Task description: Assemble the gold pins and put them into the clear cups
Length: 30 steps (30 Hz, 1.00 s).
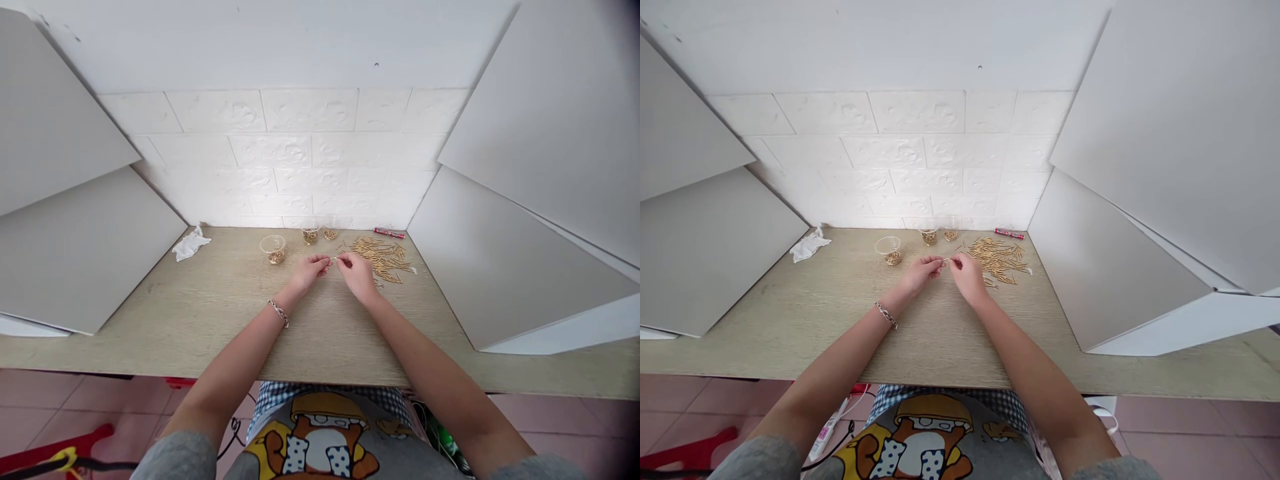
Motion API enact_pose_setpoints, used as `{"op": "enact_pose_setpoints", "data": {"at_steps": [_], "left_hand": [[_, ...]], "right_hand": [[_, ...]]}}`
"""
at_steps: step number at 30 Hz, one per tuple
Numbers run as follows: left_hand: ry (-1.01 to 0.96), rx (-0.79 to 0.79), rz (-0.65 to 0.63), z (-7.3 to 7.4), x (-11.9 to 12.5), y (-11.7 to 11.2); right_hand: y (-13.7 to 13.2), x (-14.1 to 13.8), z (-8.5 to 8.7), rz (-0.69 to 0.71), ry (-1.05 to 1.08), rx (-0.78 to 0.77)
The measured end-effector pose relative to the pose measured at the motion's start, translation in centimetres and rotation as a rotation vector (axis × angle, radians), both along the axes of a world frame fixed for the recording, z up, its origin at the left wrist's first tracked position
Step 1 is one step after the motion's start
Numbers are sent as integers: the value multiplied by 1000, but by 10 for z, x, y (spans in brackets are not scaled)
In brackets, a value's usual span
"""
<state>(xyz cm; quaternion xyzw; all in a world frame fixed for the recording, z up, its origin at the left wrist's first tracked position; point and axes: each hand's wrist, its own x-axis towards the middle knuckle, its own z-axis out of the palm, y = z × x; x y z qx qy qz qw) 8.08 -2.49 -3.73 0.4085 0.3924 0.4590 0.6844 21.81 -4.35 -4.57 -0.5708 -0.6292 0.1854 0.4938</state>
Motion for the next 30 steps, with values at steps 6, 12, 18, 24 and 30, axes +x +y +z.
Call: {"op": "enact_pose_setpoints", "data": {"at_steps": [6, 12, 18, 24, 30], "left_hand": [[214, 137, 33, -5, -2, 7], [282, 203, -2, -6, -4, 9], [249, 163, -37, -2, -5, 6], [364, 180, -4, -3, -2, 7], [506, 285, -41, -3, -6, 8]], "right_hand": [[1, 10, 3, 113, -218, 47], [1, 15, 7, 187, -119, -97], [0, 11, 6, 206, 101, -175], [-4, 5, 5, 74, -71, -17], [-7, 12, 12, 160, -292, 25]]}}
